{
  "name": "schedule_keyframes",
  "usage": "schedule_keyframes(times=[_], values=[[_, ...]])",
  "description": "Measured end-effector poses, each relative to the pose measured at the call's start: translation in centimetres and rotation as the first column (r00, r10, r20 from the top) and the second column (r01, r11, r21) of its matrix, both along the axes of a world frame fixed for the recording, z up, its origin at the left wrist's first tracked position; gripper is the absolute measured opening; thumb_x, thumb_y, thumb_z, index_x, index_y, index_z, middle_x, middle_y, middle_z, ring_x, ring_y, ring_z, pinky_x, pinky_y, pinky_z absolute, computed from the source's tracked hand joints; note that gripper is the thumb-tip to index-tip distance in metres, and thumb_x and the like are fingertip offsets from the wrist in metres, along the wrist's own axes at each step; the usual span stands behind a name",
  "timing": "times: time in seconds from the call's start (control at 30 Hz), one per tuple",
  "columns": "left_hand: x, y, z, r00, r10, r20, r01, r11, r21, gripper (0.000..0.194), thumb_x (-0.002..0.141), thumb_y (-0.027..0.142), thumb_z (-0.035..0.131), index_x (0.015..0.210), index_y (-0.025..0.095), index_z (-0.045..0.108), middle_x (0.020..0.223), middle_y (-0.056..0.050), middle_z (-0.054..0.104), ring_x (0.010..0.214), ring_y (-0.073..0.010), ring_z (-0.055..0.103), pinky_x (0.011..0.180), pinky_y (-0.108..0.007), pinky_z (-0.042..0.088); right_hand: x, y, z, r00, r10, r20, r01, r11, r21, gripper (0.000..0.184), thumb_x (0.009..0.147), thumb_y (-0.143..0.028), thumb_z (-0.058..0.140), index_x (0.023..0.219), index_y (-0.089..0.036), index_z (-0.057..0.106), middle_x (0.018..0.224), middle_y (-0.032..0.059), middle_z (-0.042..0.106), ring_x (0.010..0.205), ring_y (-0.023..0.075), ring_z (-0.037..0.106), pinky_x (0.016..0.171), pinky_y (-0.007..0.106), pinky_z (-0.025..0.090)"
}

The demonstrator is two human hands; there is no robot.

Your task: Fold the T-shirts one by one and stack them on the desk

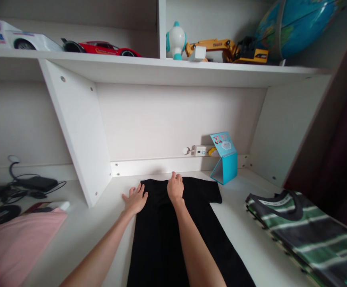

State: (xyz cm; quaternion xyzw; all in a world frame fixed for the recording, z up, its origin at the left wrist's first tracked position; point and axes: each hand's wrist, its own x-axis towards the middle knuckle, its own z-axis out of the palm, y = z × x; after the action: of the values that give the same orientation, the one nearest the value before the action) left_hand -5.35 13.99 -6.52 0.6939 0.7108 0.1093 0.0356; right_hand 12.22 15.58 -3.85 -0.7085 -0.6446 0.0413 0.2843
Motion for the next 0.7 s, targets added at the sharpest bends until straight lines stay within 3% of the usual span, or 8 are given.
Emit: schedule_keyframes(times=[0.07, 0.2, 0.3, 0.4, 0.5, 0.6, 0.7], values=[[-0.1, 0.0, 0.0, 1.000, -0.004, -0.001, 0.004, 1.000, -0.002, 0.056, 0.085, 0.044, 0.016, 0.136, 0.024, 0.029, 0.144, -0.001, 0.020, 0.129, -0.0341, 0.017, 0.093, -0.070, 0.011, -1.0, -0.3, 0.4, 0.993, 0.108, 0.052, -0.109, 0.994, 0.000, 0.042, 0.090, -0.025, 0.029, 0.131, -0.016, 0.030, 0.136, 0.0145, 0.033, 0.124, 0.0227, 0.031, 0.096, 0.034, 0.027], [-0.1, 0.3, -0.4, 1.000, -0.021, 0.004, 0.021, 1.000, 0.023, 0.052, 0.086, 0.042, 0.018, 0.135, 0.030, 0.029, 0.144, -0.001, 0.023, 0.128, -0.0353, 0.019, 0.090, -0.072, 0.012, -3.1, -1.3, -0.2, 0.923, 0.367, 0.111, -0.350, 0.925, -0.150, 0.043, 0.088, -0.039, 0.036, 0.125, -0.018, 0.043, 0.134, 0.0103, 0.041, 0.125, 0.0221, 0.032, 0.099, 0.038, 0.026], [-0.2, 0.4, -0.5, 0.999, -0.051, -0.004, 0.052, 0.998, 0.047, 0.049, 0.086, 0.036, 0.018, 0.133, 0.032, 0.032, 0.145, 0.001, 0.021, 0.129, -0.0342, 0.016, 0.090, -0.072, 0.011, -4.1, -2.4, -0.6, 0.895, 0.424, 0.136, -0.391, 0.895, -0.217, 0.052, 0.088, -0.040, 0.036, 0.131, -0.012, 0.036, 0.138, 0.0158, 0.032, 0.128, 0.0271, 0.025, 0.099, 0.047, 0.024], [-0.4, 0.4, -0.4, 0.993, -0.121, -0.014, 0.121, 0.991, 0.064, 0.049, 0.086, 0.032, 0.019, 0.132, 0.029, 0.035, 0.145, 0.002, 0.018, 0.132, -0.0324, 0.008, 0.091, -0.071, 0.012, -5.0, -4.7, 0.1, 0.864, 0.473, 0.175, -0.433, 0.873, -0.223, 0.051, 0.088, -0.033, 0.035, 0.133, -0.007, 0.032, 0.140, 0.0194, 0.027, 0.130, 0.0289, 0.020, 0.101, 0.051, 0.018], [-0.5, 0.3, -0.2, 0.992, -0.125, 0.021, 0.125, 0.992, 0.028, 0.050, 0.084, 0.032, 0.021, 0.133, 0.030, 0.033, 0.144, 0.002, 0.022, 0.131, -0.0324, 0.012, 0.092, -0.071, 0.010, -5.5, -9.4, 0.9, 0.775, 0.600, 0.197, -0.551, 0.795, -0.255, 0.055, 0.087, -0.034, 0.038, 0.133, -0.005, 0.032, 0.139, 0.0181, 0.028, 0.131, 0.0270, 0.019, 0.104, 0.047, 0.016], [-0.6, 0.3, 0.0, 0.993, -0.110, 0.049, 0.110, 0.994, 0.009, 0.050, 0.084, 0.032, 0.022, 0.133, 0.034, 0.031, 0.144, 0.004, 0.022, 0.131, -0.0324, 0.015, 0.091, -0.072, 0.009, -4.9, -16.2, 0.8, 0.645, 0.745, 0.169, -0.694, 0.664, -0.280, 0.061, 0.085, -0.041, 0.039, 0.134, -0.005, 0.030, 0.140, 0.0176, 0.025, 0.130, 0.0289, 0.019, 0.103, 0.046, 0.021], [-0.5, 0.4, 0.1, 0.993, -0.114, 0.044, 0.114, 0.993, -0.007, 0.050, 0.084, 0.033, 0.020, 0.133, 0.038, 0.028, 0.144, 0.005, 0.020, 0.131, -0.0322, 0.014, 0.091, -0.072, 0.009, -3.1, -23.9, 0.5, 0.583, 0.811, 0.056, -0.778, 0.576, -0.252, 0.056, 0.083, -0.047, 0.042, 0.133, -0.024, 0.035, 0.140, 0.0057, 0.031, 0.127, 0.0292, 0.027, 0.098, 0.046, 0.033]])
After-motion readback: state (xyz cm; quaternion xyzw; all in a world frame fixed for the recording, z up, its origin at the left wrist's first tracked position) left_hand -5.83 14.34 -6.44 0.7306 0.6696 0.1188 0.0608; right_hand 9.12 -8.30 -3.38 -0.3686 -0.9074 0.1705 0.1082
